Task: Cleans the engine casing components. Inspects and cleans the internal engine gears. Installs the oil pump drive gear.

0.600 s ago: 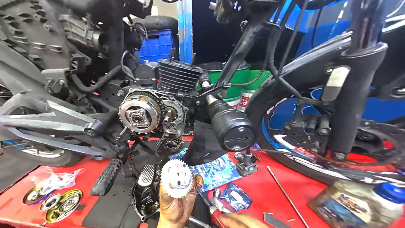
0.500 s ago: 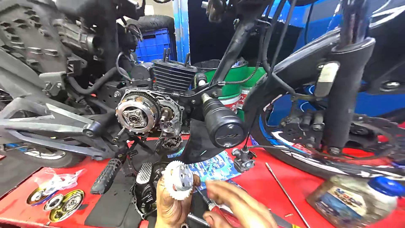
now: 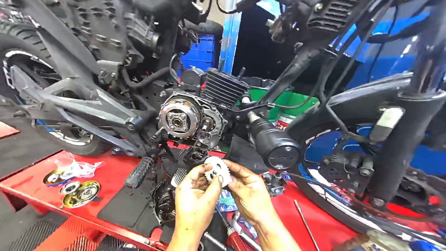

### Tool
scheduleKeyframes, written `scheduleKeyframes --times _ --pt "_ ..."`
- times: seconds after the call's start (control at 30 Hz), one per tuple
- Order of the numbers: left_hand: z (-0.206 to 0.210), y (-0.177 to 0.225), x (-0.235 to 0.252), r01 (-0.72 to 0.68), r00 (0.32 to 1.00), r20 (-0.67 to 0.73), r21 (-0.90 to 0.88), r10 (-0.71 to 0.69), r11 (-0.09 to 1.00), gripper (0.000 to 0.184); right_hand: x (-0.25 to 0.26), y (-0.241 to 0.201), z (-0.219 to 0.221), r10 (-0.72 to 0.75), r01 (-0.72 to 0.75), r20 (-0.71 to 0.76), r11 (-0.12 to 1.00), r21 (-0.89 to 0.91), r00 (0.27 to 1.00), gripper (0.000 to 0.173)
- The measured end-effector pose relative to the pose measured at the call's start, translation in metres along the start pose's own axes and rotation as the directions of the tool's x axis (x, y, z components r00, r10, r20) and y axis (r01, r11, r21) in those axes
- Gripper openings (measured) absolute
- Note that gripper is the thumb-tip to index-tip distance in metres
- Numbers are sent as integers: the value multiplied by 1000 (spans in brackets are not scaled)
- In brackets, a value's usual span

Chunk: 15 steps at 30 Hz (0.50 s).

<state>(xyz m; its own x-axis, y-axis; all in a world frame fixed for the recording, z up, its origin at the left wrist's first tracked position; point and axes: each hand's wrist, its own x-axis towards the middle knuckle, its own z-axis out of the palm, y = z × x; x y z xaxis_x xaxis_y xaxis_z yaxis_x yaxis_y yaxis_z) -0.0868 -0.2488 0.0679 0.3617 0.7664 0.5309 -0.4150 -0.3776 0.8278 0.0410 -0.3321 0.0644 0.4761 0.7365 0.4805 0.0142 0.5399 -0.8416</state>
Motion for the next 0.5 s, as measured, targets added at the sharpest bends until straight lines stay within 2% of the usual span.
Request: scheduleKeyframes --times 0.03,0.1,0.17,0.27,0.33,0.4,0.43,0.5 --pt "3 -1 0 -6 999 -40 -27 5 1000 26 4 -6 2 27 -27 6 1000 -6 1000 30" --pt "12 -10 0 -85 989 -127 -29 80 996 27 11 -19 5 74 -71 41 996 -61 996 38" --pt "22 -23 0 -200 960 -198 12 198 980 26 17 -30 4 70 -41 86 951 -307 994 38" --pt "40 -44 2 -293 914 -291 7 282 956 29 30 -47 9 101 -44 36 687 -725 994 31" --pt "51 -61 0 -314 910 -334 -171 245 934 43 41 -54 18 117 -56 4 509 -859 993 26" --pt "56 -71 0 -255 928 -344 -299 145 919 56 54 -57 29 96 -56 -18 403 -914 995 19" --pt "56 -73 4 -217 936 -338 -330 100 919 57 61 -56 33 79 -55 -27 379 -924 996 17" --pt "53 -70 15 -105 952 -306 -364 -12 925 45 76 -54 40 71 -79 -59 335 -939 996 16"
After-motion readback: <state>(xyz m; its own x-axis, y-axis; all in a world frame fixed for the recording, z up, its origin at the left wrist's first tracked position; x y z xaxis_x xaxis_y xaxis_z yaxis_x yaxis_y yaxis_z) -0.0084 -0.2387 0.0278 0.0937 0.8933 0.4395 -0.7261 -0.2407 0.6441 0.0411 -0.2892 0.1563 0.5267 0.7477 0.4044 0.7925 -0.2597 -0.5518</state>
